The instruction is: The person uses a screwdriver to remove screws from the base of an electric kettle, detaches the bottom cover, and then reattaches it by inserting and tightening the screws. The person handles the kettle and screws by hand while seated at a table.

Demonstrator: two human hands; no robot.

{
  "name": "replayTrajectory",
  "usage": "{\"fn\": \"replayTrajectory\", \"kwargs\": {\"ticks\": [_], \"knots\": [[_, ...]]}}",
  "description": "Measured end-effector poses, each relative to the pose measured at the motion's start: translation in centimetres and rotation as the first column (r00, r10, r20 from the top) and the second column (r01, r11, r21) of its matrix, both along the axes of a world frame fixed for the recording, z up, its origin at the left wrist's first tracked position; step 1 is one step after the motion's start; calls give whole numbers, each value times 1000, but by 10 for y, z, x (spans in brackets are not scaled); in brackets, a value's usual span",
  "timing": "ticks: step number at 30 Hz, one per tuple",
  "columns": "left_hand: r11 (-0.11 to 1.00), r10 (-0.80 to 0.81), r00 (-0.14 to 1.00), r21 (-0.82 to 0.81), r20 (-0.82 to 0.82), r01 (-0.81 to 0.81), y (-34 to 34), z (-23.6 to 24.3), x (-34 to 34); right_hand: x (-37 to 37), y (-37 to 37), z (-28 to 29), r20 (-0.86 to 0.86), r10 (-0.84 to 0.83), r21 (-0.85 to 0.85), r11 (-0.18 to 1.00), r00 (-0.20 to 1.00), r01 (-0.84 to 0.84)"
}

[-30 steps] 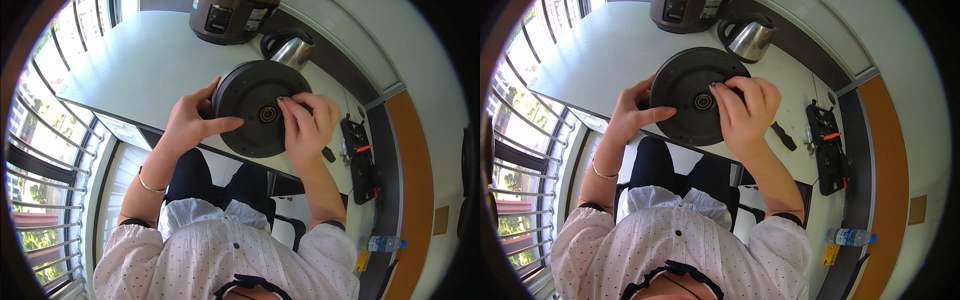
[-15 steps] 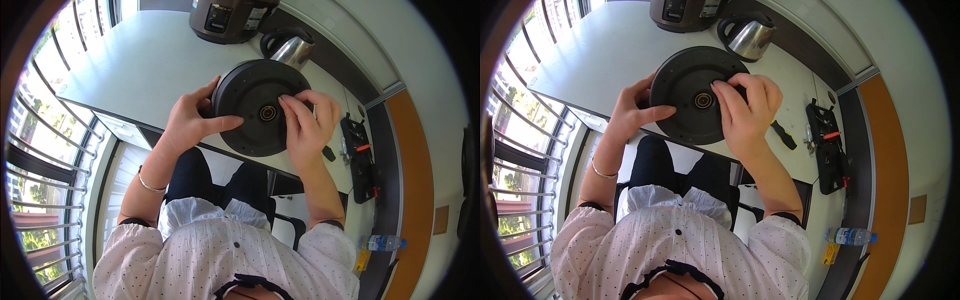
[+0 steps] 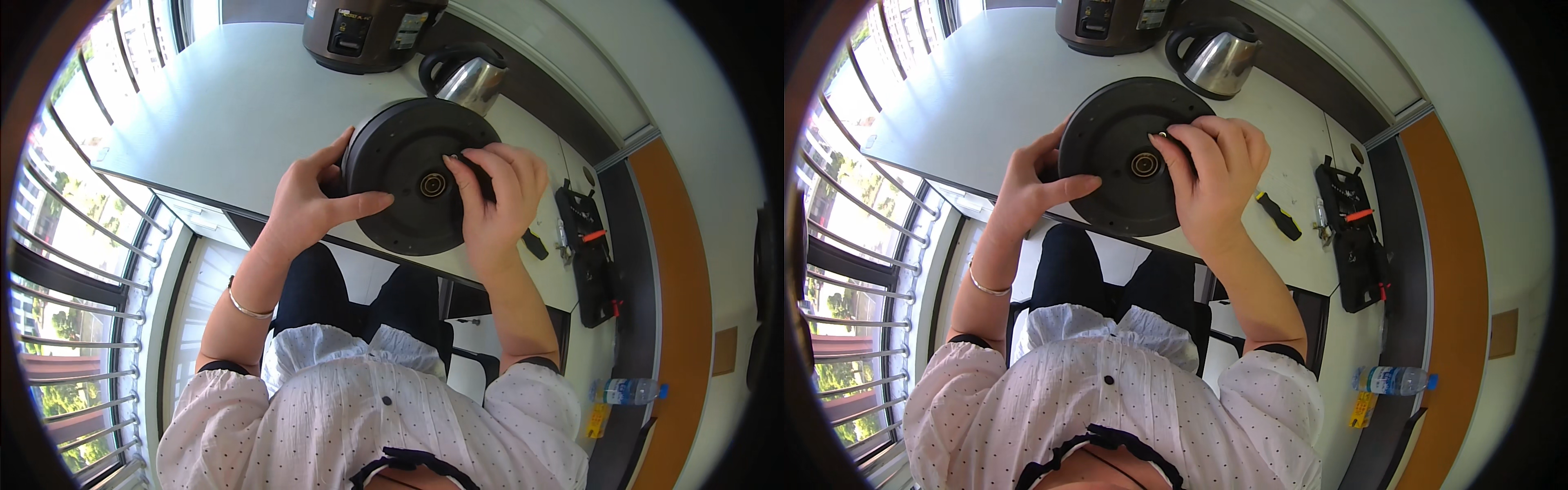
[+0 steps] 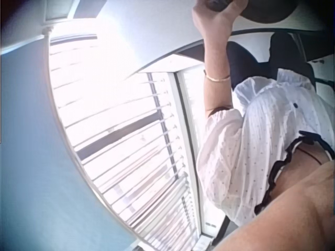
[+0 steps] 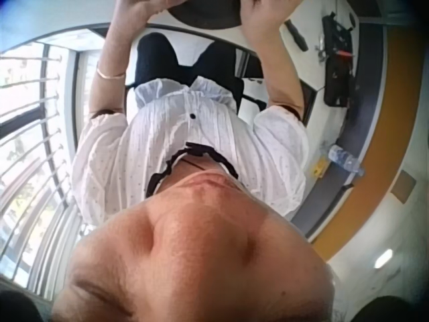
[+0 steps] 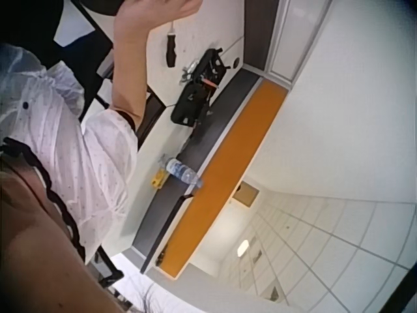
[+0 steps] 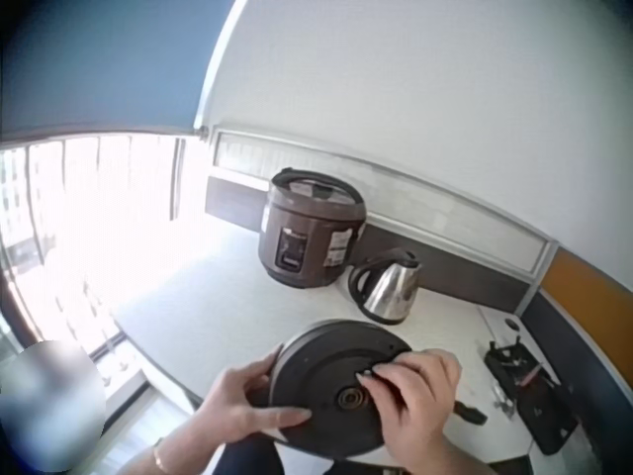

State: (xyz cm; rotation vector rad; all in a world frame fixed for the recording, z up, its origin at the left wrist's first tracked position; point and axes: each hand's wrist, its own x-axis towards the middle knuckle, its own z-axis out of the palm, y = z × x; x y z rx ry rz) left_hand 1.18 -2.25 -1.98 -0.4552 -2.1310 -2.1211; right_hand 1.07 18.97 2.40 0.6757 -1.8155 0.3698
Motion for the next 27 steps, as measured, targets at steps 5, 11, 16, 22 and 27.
{"fn": "replayTrajectory", "kwargs": {"ticks": [5, 11, 16, 22, 27], "knots": [[1000, -8, 1000, 12, 6, 8, 1, -1, 0, -2, 5, 0, -39, 5, 69, 998, 999, -3], [1000, -15, 1000, 21, 10, 15, -1, -2, 0, 0, 1, 0, -106, -55, 106, 992, 993, 67], [999, -31, 1000, 36, 7, 30, 1, 2, 2, 3, 3, 0, -85, -46, 100, 994, 995, 54], [993, -58, 998, 104, 20, 55, 6, 11, 6, 13, 8, 1, -27, 3, -10, 1000, 1000, -3], [999, -21, 999, 32, 34, 19, 2, 18, 10, 31, 56, -24, 76, -24, -320, 946, 997, 47]]}}
